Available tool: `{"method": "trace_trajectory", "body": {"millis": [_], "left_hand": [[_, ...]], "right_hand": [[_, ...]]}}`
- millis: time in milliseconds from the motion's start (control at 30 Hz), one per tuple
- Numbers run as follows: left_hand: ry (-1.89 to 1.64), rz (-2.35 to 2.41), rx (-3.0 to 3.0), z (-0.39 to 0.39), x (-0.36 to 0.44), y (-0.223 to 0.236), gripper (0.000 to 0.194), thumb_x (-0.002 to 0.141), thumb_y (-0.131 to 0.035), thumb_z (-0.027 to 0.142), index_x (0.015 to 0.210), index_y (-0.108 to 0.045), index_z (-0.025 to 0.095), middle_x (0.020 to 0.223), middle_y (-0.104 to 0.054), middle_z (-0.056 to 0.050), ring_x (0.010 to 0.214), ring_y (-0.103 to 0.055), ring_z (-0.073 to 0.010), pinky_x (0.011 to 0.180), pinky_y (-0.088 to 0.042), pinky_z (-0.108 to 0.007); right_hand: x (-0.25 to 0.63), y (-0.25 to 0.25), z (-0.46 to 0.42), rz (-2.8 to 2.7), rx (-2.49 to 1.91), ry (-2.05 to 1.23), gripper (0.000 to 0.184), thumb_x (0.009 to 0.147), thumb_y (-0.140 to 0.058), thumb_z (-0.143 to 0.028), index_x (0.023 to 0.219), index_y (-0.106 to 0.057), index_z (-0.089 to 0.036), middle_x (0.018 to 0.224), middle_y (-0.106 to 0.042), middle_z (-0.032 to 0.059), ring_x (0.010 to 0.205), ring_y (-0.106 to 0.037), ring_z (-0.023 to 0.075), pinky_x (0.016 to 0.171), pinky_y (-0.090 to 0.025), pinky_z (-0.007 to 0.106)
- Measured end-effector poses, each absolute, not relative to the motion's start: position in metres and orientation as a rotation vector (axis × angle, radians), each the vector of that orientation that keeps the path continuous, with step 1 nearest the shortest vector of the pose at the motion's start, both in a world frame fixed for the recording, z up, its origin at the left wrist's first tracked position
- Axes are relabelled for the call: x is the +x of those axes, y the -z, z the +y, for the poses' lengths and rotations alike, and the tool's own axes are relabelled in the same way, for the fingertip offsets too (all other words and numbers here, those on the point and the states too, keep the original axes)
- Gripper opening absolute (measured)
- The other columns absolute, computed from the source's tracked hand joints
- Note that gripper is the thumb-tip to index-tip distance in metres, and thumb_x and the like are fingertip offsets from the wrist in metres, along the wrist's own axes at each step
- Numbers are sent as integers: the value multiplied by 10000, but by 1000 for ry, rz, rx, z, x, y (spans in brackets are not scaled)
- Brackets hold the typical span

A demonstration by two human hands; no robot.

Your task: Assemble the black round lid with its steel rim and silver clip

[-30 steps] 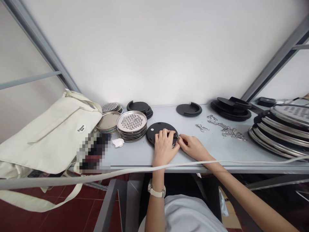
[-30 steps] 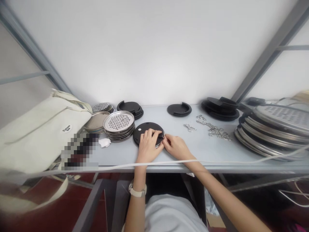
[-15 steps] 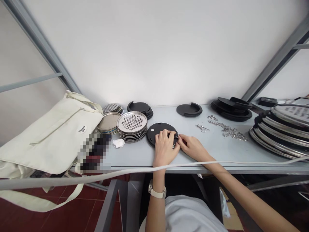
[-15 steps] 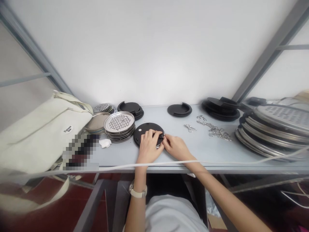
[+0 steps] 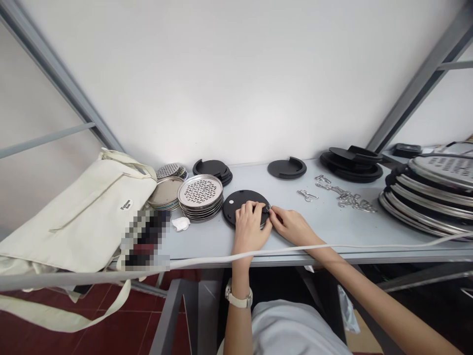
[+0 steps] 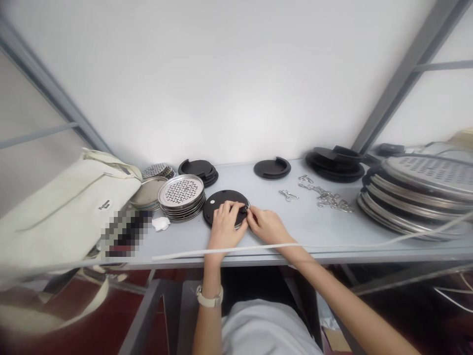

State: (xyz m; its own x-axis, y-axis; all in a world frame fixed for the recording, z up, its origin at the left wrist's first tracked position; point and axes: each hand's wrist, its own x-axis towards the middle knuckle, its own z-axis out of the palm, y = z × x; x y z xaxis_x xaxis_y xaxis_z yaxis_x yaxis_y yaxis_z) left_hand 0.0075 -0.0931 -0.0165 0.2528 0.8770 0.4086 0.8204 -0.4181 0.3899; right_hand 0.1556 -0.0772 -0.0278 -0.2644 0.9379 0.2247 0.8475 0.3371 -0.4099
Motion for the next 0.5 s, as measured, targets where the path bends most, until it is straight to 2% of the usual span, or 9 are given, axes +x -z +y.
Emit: {"method": "trace_trajectory", "body": {"millis": [267,400,500], "left_hand": [[-965,1499,2282,-102,-7,6,379,880,-530,213,1246,-447,267,1206,-472,-51,1184,-436,-177,1033,-328,-330],[-861,1672,2274,-102,-17,10,442,844,-608,318,1261,-472,267,1337,-418,-69,1290,-338,-236,1071,-264,-415],[-755,1754,2286,-102,-22,14,496,870,-567,412,1329,-440,275,1449,-331,-81,1347,-259,-268,1083,-231,-454]], "right_hand": [[155,28,-78,-2228,-1603,-212,305,951,-294,-284,826,-558,-195,668,-665,43,564,-592,163,549,-271,257],[154,28,-77,-2228,-1597,-191,315,958,-289,-286,864,-573,-189,697,-683,51,569,-601,161,553,-269,261],[154,29,-77,-2226,-1595,-190,303,957,-302,-283,867,-575,-185,697,-683,46,566,-599,155,551,-266,257]]}}
